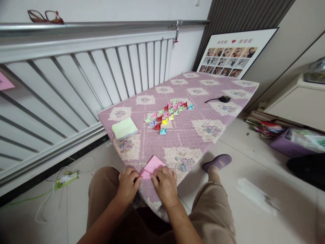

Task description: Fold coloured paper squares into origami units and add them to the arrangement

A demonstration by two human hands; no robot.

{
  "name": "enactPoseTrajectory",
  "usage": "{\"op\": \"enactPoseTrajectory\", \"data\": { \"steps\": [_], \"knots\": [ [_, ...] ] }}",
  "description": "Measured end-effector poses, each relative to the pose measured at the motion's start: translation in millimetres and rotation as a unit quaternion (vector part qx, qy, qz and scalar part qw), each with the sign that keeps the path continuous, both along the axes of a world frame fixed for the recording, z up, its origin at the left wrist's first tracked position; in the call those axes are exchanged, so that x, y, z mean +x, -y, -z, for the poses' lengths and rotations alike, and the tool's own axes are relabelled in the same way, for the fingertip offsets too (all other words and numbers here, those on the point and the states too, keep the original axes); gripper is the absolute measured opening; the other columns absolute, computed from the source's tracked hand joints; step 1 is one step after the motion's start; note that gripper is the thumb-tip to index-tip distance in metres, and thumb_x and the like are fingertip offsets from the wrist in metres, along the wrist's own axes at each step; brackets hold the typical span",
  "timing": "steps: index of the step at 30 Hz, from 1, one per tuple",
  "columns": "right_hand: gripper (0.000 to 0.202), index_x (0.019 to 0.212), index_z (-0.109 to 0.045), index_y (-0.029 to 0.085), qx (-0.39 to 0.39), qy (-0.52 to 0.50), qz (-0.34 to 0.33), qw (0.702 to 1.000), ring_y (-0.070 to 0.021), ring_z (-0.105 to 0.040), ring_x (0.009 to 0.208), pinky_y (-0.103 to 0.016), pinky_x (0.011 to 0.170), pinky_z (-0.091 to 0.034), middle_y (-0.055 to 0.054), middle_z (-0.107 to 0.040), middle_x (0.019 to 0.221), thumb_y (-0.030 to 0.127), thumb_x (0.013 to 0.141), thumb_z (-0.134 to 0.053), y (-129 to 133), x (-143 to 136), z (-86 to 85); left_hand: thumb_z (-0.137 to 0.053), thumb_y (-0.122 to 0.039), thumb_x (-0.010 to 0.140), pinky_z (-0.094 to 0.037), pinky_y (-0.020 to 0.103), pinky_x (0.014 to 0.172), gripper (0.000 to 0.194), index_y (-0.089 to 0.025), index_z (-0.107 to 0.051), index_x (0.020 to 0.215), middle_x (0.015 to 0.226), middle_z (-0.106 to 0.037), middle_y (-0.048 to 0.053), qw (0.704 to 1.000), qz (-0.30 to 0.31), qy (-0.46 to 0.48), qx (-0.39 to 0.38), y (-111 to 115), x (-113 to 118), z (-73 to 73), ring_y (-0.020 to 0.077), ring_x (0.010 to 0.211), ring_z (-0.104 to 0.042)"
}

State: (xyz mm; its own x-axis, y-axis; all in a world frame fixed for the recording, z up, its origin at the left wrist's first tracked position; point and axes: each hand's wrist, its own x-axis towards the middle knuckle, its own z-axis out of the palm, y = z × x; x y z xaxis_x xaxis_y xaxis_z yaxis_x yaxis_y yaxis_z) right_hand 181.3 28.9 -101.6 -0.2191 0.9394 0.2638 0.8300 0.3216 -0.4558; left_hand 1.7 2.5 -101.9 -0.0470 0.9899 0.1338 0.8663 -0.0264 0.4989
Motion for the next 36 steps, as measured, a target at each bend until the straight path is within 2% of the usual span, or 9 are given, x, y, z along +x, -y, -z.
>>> {"op": "enactPoseTrajectory", "data": {
  "steps": [9,22,26,29,32,36],
  "knots": [
    [0.027,0.067,-0.058,0.021,0.023,0.048,0.049,0.997,-0.0206,-0.048,0.081,-0.033,0.075,-0.03,-0.004,-0.056,0.078,0.041,0.086,-0.057,-1.5,-7.4,-1.0,-0.059,-0.037,0.086,-0.032,0.037,0.079,0.024,-0.019,-0.061,0.069,0.086,-0.059,0.003,0.997,-0.016,-0.069,-0.039,-7.5,-2.5,-5.2,0.0218,0.087,-0.051],
    [0.026,0.066,-0.057,0.021,-0.001,0.053,0.066,0.996,-0.0217,-0.049,0.084,-0.033,0.077,-0.029,-0.004,-0.057,0.079,0.039,0.083,-0.06,-2.7,-11.4,-4.4,-0.059,-0.039,0.084,-0.032,0.035,0.077,0.027,-0.018,-0.06,0.067,0.087,-0.06,0.004,0.994,-0.015,-0.087,-0.066,-13.2,-3.6,-10.6,0.022,0.089,-0.052],
    [0.025,0.066,-0.058,0.021,-0.001,0.054,0.067,0.996,-0.0219,-0.049,0.084,-0.033,0.076,-0.029,-0.003,-0.057,0.079,0.039,0.083,-0.061,-3.5,-11.6,-3.4,-0.06,-0.037,0.083,-0.033,0.036,0.077,0.025,-0.018,-0.06,0.067,0.086,-0.06,0.005,0.992,-0.011,-0.095,-0.082,-15.4,-4.7,-12.5,0.0228,0.088,-0.052],
    [0.023,0.068,-0.058,0.021,0.001,0.057,0.07,0.996,-0.022,-0.049,0.084,-0.033,0.076,-0.029,-0.004,-0.058,0.08,0.039,0.083,-0.062,-3.7,-11.1,-2.0,-0.059,-0.033,0.084,-0.034,0.038,0.08,0.017,-0.019,-0.061,0.075,0.087,-0.06,0.004,0.993,-0.009,-0.095,-0.07,-14.7,-3.7,-13.5,0.0231,0.089,-0.052],
    [0.018,0.076,-0.06,0.021,0.005,0.057,0.07,0.996,-0.0225,-0.05,0.085,-0.034,0.077,-0.029,-0.004,-0.06,0.083,0.037,0.083,-0.062,-3.4,-10.1,-0.4,-0.055,-0.026,0.088,-0.034,0.04,0.088,0.01,-0.023,-0.062,0.093,0.103,-0.062,0.004,0.992,0.051,-0.111,-0.016,-14.2,-0.3,-15.3,0.0236,0.1,-0.05],
    [0.011,0.086,-0.063,0.021,0.013,0.052,0.066,0.996,-0.0229,-0.051,0.088,-0.034,0.078,-0.03,-0.005,-0.063,0.092,0.033,0.085,-0.061,-2.9,-8.9,2.3,-0.045,-0.023,0.094,-0.032,0.04,0.096,0.024,-0.028,-0.059,0.113,0.125,-0.058,0.001,0.959,0.238,-0.15,0.03,-17.2,-0.1,-13.1,0.0218,0.117,-0.044]
  ]
}}
